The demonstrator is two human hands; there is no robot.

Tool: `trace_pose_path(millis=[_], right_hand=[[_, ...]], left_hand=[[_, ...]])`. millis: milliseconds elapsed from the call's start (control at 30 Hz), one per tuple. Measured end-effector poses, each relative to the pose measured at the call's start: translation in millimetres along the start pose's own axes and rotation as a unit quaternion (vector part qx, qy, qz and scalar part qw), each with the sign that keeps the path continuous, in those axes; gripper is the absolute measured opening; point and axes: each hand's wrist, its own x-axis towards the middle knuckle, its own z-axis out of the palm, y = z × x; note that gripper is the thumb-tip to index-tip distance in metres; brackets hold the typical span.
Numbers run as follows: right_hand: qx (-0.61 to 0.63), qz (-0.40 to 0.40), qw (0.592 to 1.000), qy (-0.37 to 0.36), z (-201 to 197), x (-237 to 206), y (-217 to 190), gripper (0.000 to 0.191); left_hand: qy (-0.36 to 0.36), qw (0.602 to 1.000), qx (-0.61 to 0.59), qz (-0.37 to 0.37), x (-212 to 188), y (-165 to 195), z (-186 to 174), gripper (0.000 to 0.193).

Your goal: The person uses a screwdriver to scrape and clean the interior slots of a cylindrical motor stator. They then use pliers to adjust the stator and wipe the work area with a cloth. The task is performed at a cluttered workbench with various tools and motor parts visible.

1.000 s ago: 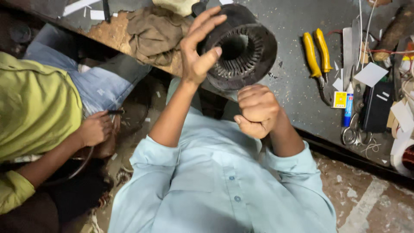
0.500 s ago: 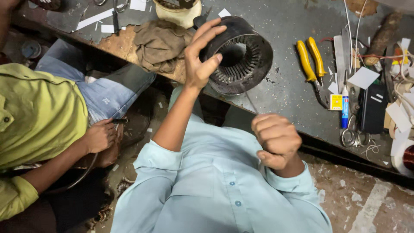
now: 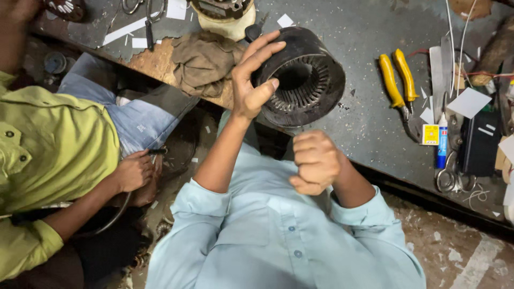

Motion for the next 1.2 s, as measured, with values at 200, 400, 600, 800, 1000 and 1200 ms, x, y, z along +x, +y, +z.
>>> trace_pose_path(millis=[200, 400, 600, 800, 1000, 1200], right_hand=[[0.066, 0.187, 0.977, 0.084, -4, 5, 7, 0.043], [0.040, 0.274, 0.952, 0.126, -15, 23, -45, 0.037], [0.092, 0.109, 0.981, 0.130, -3, 14, -59, 0.042], [0.069, 0.083, 0.989, 0.099, 7, 10, -40, 0.041], [0.074, 0.065, 0.989, 0.106, 10, 15, -39, 0.042], [0.051, 0.073, 0.991, 0.100, 10, 21, -29, 0.041]], left_hand=[[0.008, 0.999, 0.024, 0.024, -3, 4, 1, 0.062], [-0.004, 0.999, 0.028, 0.016, 0, 7, 2, 0.061], [0.016, 1.000, 0.020, 0.003, -2, 4, 2, 0.061], [0.018, 1.000, 0.014, 0.006, -1, 5, 5, 0.059], [0.023, 1.000, 0.015, -0.004, 0, 7, 4, 0.061], [0.021, 1.000, 0.023, 0.004, -1, 4, 4, 0.061]])
